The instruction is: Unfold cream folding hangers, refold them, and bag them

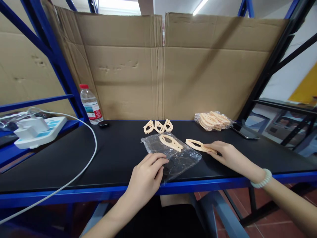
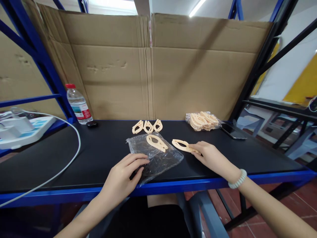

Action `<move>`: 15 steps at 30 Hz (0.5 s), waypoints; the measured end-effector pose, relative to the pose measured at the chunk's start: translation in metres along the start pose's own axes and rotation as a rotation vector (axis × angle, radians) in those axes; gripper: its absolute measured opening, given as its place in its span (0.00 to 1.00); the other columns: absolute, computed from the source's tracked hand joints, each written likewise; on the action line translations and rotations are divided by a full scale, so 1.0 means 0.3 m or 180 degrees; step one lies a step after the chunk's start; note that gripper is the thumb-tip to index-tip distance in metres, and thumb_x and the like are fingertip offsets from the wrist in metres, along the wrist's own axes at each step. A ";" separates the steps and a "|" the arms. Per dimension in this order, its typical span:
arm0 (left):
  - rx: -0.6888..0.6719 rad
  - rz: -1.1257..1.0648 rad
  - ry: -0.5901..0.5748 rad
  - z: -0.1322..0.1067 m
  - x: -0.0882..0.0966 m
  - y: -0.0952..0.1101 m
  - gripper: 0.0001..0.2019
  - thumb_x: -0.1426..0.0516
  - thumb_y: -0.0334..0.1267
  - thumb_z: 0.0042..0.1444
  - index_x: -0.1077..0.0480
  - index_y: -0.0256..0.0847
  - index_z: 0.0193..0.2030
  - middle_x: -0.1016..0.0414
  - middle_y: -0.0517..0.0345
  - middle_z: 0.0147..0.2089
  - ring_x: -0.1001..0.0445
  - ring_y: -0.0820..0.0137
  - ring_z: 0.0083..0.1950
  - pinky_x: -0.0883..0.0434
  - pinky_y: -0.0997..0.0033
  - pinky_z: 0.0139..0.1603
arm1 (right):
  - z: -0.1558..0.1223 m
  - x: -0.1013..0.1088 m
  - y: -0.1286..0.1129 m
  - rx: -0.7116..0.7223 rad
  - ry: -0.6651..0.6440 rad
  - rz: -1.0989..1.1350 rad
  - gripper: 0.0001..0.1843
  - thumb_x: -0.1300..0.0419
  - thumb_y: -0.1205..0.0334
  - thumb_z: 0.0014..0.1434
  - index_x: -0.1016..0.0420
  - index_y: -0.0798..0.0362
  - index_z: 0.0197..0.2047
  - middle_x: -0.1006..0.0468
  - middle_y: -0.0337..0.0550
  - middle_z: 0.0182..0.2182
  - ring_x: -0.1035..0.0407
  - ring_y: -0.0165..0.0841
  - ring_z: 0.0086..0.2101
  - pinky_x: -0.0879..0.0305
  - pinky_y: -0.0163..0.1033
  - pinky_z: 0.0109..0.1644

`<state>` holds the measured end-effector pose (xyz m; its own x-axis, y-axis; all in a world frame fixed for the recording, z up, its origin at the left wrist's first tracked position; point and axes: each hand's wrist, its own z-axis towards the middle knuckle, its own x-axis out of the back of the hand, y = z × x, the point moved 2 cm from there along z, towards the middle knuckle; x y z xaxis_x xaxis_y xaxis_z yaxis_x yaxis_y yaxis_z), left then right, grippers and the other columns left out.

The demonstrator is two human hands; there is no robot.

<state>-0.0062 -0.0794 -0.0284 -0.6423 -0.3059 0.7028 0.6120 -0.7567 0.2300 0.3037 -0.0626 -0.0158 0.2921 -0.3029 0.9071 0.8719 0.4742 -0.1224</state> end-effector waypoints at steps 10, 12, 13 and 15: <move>0.0025 0.0039 -0.0070 -0.005 0.006 -0.003 0.13 0.49 0.26 0.59 0.28 0.44 0.45 0.26 0.58 0.50 0.28 0.67 0.50 0.27 0.61 0.51 | -0.108 -0.020 -0.032 -0.0090 0.0642 0.0111 0.15 0.52 0.61 0.66 0.30 0.54 0.52 0.27 0.50 0.49 0.29 0.36 0.47 0.31 0.42 0.52; 0.0017 0.0043 -0.0066 -0.006 0.005 -0.005 0.13 0.49 0.26 0.59 0.28 0.44 0.45 0.26 0.58 0.50 0.28 0.67 0.50 0.27 0.61 0.51 | -0.110 -0.019 -0.029 -0.0056 0.0552 0.0121 0.14 0.52 0.61 0.66 0.29 0.53 0.48 0.26 0.49 0.47 0.28 0.35 0.46 0.30 0.40 0.51; 0.0009 0.0045 -0.0057 -0.006 0.005 -0.006 0.13 0.49 0.26 0.59 0.28 0.44 0.45 0.26 0.58 0.50 0.28 0.67 0.50 0.27 0.61 0.51 | -0.110 -0.017 -0.026 -0.0056 0.0500 0.0122 0.13 0.52 0.61 0.66 0.29 0.53 0.48 0.25 0.48 0.46 0.28 0.35 0.45 0.29 0.40 0.50; -0.0011 0.0048 -0.0033 -0.005 0.006 -0.006 0.12 0.49 0.27 0.59 0.28 0.44 0.45 0.26 0.58 0.50 0.28 0.67 0.50 0.27 0.62 0.50 | -0.109 -0.014 -0.014 -0.0064 0.0440 0.0104 0.14 0.51 0.59 0.66 0.29 0.53 0.49 0.25 0.48 0.47 0.28 0.36 0.46 0.30 0.42 0.52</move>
<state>-0.0092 -0.0793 -0.0287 -0.6281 -0.3113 0.7131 0.6201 -0.7539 0.2171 0.3117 -0.0904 -0.0322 0.3706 -0.3993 0.8386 0.8684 0.4693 -0.1603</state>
